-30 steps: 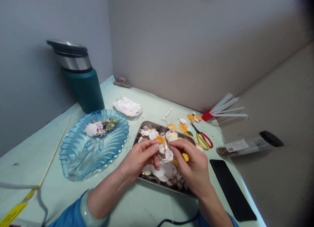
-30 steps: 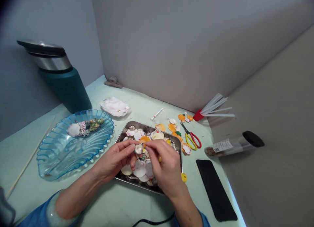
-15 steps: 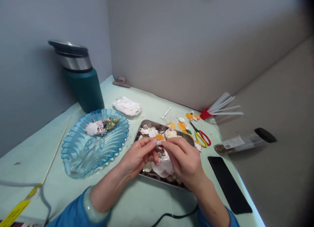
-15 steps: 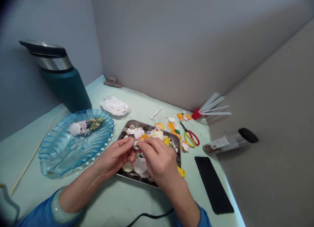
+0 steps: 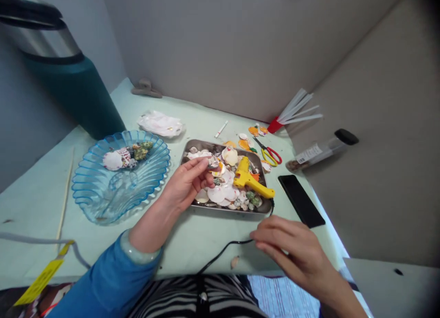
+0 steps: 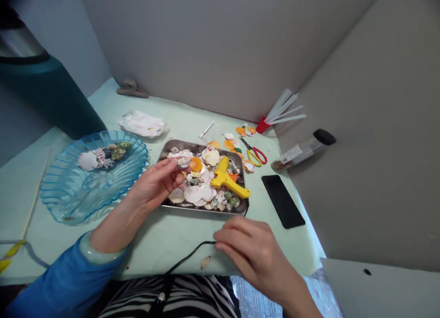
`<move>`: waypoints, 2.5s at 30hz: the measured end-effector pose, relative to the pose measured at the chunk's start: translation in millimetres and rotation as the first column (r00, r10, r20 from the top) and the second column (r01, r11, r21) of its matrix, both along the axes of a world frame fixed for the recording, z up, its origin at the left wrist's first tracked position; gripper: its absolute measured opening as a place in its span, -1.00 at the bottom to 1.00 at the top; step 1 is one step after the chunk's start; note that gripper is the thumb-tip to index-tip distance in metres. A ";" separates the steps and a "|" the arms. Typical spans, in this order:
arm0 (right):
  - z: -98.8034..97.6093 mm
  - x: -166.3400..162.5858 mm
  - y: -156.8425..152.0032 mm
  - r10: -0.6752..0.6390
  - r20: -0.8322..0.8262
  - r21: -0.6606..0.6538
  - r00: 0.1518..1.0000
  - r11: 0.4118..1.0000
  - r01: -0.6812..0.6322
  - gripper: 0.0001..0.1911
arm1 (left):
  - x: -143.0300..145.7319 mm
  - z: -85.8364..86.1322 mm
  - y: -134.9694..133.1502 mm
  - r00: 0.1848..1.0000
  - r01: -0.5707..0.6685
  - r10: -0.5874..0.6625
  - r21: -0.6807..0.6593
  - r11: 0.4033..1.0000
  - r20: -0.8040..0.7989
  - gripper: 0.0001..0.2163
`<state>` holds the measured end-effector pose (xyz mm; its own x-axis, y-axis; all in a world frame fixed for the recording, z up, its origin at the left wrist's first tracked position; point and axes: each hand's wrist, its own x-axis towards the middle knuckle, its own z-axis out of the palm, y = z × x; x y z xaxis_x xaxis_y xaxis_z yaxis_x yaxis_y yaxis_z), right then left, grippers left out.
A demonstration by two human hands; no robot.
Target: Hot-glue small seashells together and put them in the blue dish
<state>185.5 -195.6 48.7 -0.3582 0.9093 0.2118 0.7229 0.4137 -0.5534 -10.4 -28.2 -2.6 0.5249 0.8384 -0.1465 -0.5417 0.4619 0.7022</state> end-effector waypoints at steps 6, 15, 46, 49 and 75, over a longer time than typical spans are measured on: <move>-54.8 -21.2 -34.7 -0.012 0.190 -0.163 0.982 0.986 0.044 -0.82 | -0.4 -0.7 0.8 1.000 0.005 -0.005 0.031 1.000 0.012 -0.81; -19.8 -22.8 -22.2 0.063 0.243 -0.399 0.968 0.916 0.041 -0.84 | 0.3 3.0 0.4 0.992 -0.119 0.121 -0.041 0.992 0.045 -0.83; -36.1 46.5 67.8 -0.467 -0.459 -0.061 0.756 0.865 0.497 -0.55 | -1.9 7.5 -1.0 0.993 -0.093 0.103 -0.150 0.984 0.061 -0.73; -38.8 40.4 74.3 -0.385 -0.640 -0.168 0.665 0.914 0.368 -0.54 | -2.2 8.0 -1.1 0.991 -0.099 0.112 -0.155 0.983 0.076 -0.75; -46.5 11.3 92.2 -0.508 -0.478 -0.313 0.717 0.861 0.401 -0.48 | 0.6 4.8 1.6 0.992 -0.107 0.117 -0.156 0.982 0.055 -0.75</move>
<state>196.7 -103.4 2.2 0.2291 0.9715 0.0604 0.3688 -0.0292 -0.9291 -9.7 -26.6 2.2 0.4416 0.8626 -0.2465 -0.6374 0.4951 0.5905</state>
